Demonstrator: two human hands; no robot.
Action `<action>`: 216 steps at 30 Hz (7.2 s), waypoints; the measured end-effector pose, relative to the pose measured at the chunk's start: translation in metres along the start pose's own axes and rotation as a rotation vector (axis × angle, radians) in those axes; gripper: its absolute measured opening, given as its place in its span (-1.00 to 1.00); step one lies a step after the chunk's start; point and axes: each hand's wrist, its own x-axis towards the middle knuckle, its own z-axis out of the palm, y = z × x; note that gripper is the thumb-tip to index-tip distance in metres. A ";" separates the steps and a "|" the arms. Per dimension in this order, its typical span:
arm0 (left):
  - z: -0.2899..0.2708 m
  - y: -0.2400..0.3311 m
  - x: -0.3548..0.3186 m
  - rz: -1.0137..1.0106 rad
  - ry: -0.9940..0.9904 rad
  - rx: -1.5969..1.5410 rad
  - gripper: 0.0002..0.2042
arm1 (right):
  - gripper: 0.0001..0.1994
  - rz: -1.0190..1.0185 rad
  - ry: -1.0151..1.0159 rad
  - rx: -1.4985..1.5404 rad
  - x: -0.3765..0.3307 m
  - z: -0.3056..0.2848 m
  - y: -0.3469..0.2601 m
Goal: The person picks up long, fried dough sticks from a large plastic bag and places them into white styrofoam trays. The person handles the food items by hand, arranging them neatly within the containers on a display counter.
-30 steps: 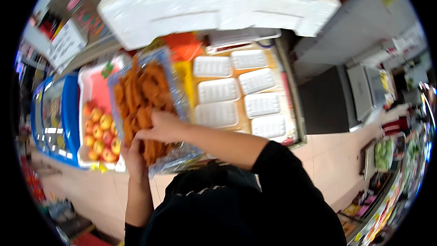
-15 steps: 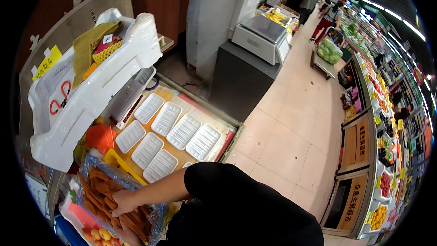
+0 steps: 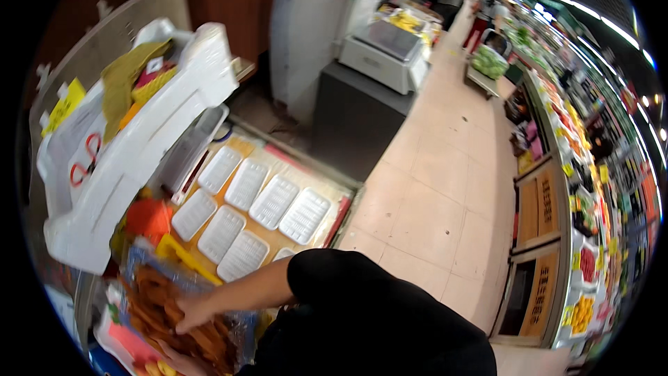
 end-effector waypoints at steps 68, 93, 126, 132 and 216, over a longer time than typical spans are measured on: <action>0.017 0.029 -0.068 -0.322 -0.317 -0.158 -0.88 | -0.63 0.433 0.279 0.561 -0.147 -0.011 0.295; -0.002 -0.014 -0.053 0.163 -0.324 0.914 -0.79 | -0.85 0.049 0.502 -0.539 -0.126 0.005 0.282; 0.046 -0.010 -0.019 0.238 -0.678 1.245 -0.78 | -0.93 0.151 0.509 -0.069 -0.099 -0.021 0.260; 0.050 -0.011 -0.014 0.252 -0.689 1.252 -0.79 | -0.86 -0.095 0.512 -0.607 -0.094 -0.019 0.274; -0.027 -0.028 -0.057 -0.111 -0.217 0.418 -0.78 | -0.71 0.410 0.419 -0.380 -0.134 -0.016 0.278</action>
